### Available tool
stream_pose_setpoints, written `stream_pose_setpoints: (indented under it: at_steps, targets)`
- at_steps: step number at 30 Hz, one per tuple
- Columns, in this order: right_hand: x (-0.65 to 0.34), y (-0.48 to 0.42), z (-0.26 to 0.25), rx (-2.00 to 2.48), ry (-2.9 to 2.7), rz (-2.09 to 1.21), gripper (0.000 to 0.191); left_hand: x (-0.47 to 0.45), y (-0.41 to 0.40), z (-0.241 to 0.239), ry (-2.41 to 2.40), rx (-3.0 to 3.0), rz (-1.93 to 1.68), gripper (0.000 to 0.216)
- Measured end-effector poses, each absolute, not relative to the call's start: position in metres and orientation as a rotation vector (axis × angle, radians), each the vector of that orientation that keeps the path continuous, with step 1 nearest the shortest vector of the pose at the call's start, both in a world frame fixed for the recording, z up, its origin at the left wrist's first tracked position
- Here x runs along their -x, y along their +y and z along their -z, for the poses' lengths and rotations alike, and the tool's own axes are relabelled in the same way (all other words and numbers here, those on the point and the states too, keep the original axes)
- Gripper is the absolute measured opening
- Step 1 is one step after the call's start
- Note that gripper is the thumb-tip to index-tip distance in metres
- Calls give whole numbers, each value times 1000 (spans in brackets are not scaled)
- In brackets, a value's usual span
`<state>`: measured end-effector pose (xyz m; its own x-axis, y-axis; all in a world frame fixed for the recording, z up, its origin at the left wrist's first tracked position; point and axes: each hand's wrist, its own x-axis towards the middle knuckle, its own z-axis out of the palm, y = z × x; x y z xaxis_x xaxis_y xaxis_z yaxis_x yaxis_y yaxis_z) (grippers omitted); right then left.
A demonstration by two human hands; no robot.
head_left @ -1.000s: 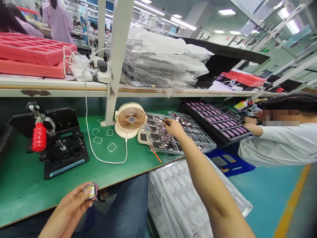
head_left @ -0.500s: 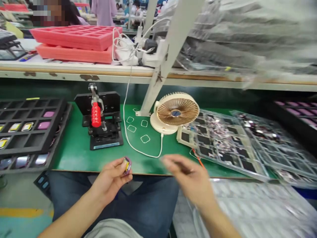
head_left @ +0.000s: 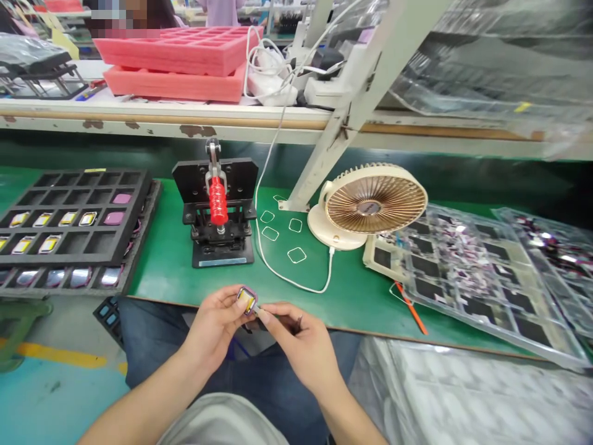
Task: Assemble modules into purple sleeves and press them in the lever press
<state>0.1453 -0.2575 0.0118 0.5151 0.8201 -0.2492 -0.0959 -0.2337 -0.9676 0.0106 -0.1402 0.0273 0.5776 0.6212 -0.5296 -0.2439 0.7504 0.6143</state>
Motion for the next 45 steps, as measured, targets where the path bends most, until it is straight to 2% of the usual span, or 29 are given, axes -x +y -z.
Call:
stream_pose_setpoints:
  at_steps: [11, 18, 22, 24, 28, 36, 40, 43, 45]
  targets:
    - [-143, -252, -6, 1600, -710, -894, 39, -10, -141, -20, 817, -596, -527, 40]
    - [-146, -248, 2, 1577, -743, -850, 32, -9, -145, -18, 805, -695, -557, 39]
    - [-153, -248, 0, 1472, -912, -805, 39, -7, -147, -20, 752, -712, -474, 36]
    - [-156, -252, -2, 1415, -1049, -783, 37, -6, -148, -21, 733, -725, -450, 32]
    - [-154, -264, 5, 1376, -1162, -651, 41, -6, -151, -21, 711, -779, -401, 27]
    - [-134, -284, 11, 1434, -1146, -345, 43, -12, -155, -18, 682, -773, -253, 40]
    - [-122, -320, 1, 1636, -1158, -270, 37, -4, -167, -23, 765, -880, -231, 43]
    - [-151, -378, 9, 2104, -966, -274, 26, 2, -165, -19, 837, -916, -150, 50]
    - [-184, -442, 14, 2429, -659, -234, 27, 4, -162, -12, 903, -932, -46, 56]
